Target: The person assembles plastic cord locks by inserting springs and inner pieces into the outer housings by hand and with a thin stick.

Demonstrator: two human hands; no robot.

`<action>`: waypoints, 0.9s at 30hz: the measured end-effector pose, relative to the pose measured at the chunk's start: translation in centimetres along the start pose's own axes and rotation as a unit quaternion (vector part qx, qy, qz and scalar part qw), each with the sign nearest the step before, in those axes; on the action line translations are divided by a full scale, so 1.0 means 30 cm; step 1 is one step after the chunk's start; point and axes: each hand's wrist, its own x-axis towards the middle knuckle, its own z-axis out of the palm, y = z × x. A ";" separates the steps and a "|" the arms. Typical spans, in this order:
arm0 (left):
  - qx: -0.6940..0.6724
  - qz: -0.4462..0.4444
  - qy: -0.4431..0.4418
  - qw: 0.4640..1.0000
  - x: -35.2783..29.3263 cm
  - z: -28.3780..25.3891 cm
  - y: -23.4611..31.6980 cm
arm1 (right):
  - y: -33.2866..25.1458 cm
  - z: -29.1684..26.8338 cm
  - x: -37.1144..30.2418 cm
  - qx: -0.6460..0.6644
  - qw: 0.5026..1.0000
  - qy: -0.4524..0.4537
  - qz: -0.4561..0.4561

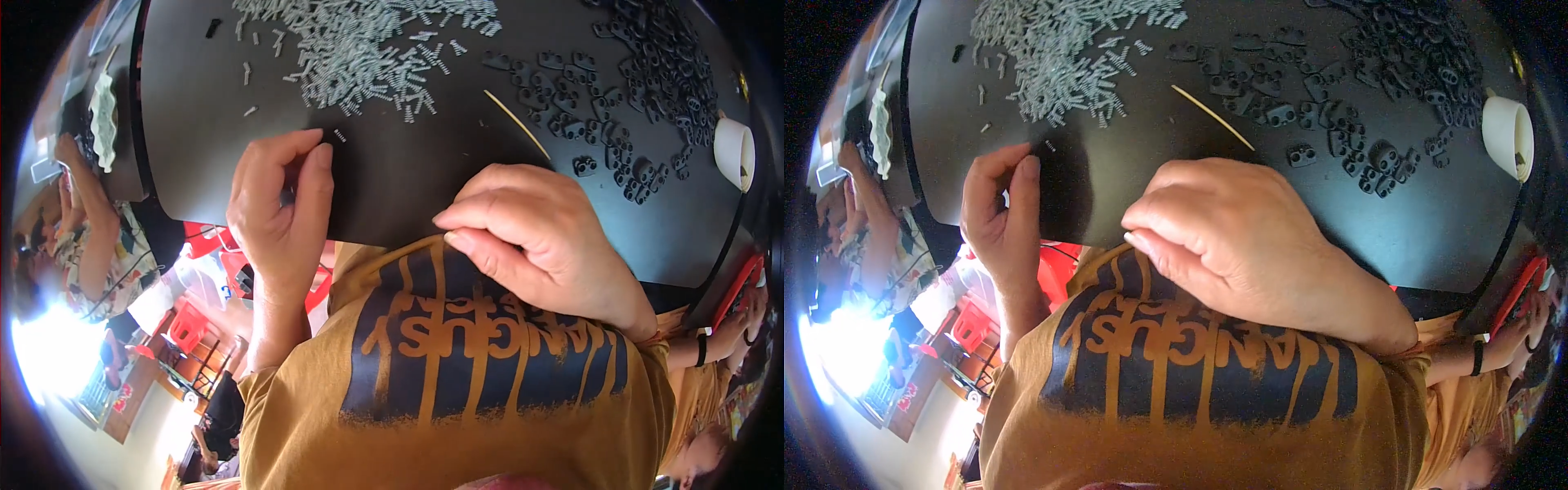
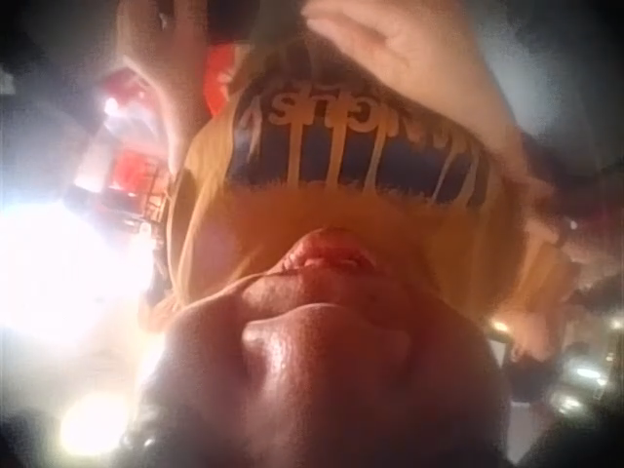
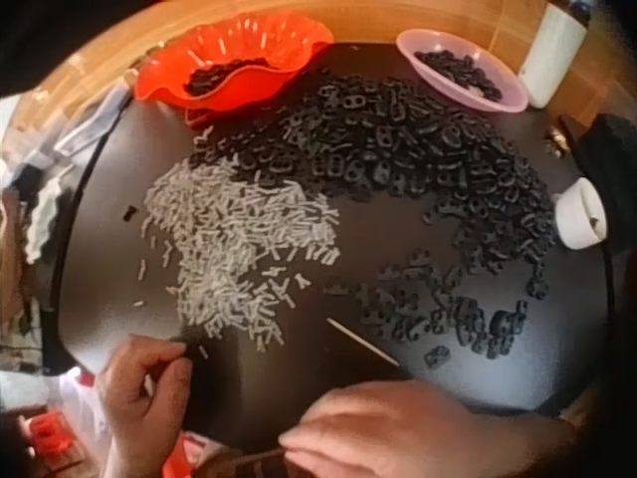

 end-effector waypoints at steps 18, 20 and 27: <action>0.065 -0.035 -0.174 0.982 0.079 -0.043 0.046 | 0.006 0.013 0.001 0.001 0.999 0.027 -0.017; 0.062 -0.039 -0.193 0.978 0.094 -0.057 0.044 | 0.003 0.008 0.000 0.010 1.000 0.019 -0.012; 0.065 0.008 -0.257 0.964 0.130 -0.064 -0.004 | 0.006 0.004 0.004 -0.017 0.999 0.023 -0.044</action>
